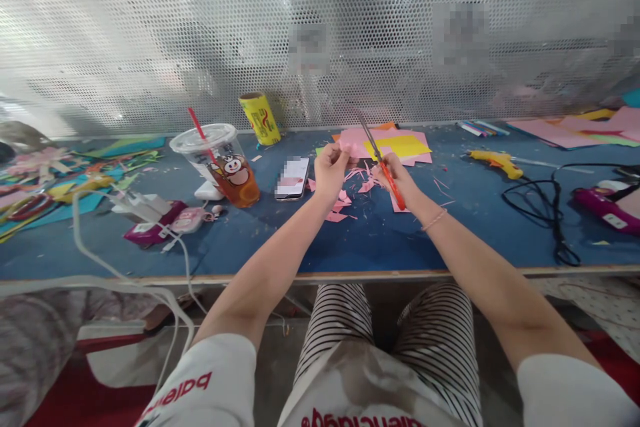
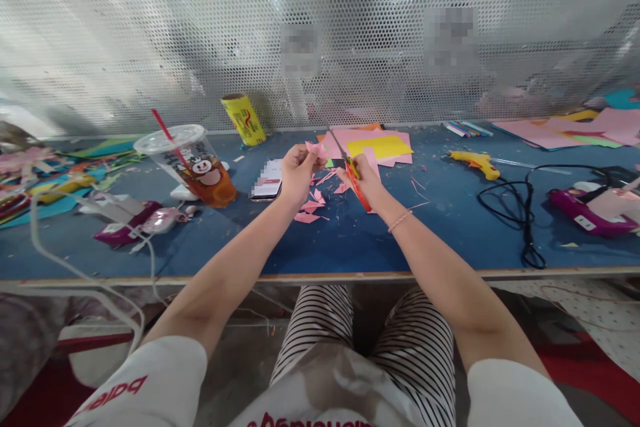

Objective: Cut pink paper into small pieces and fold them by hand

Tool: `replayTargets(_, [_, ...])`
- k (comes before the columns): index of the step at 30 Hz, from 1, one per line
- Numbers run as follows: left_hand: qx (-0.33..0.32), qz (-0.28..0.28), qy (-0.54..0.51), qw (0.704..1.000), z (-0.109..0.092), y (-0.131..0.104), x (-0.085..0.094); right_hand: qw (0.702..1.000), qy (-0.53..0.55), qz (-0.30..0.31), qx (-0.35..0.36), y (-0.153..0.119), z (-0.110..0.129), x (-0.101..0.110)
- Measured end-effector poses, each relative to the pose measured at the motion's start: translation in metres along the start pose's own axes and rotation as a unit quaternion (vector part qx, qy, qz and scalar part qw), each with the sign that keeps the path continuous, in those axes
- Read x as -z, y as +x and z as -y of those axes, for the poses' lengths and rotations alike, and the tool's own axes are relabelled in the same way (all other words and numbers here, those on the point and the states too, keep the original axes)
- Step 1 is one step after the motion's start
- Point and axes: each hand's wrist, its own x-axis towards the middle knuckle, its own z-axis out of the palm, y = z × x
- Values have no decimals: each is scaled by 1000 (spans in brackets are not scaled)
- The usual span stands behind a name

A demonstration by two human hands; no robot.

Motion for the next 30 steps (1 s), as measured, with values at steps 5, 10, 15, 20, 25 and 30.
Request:
replayTargets(5, [-9,-6,6,1000,-4,-1,0,999,-33,-5,-15,-1,3,0])
replayTargets(10, [13,70,22,997,-8,-6,-3,999,3,-53,-10,2,2,-3])
replayTargets(15, [69,197,33,977,-11,-13,-7,995,64,-66,50,7,12,8])
replayTargets(20, [95,228,29,969,-10,-13,-7,996,78,-25,25,11,14,12])
replayTargets(25, [109,248,1,963,-1,-9,-3,997,77,-30,-8,12,12,11])
replayTargets(30, [115,263,11,958,-2,-8,-3,997,51,-51,-22,11,12,12])
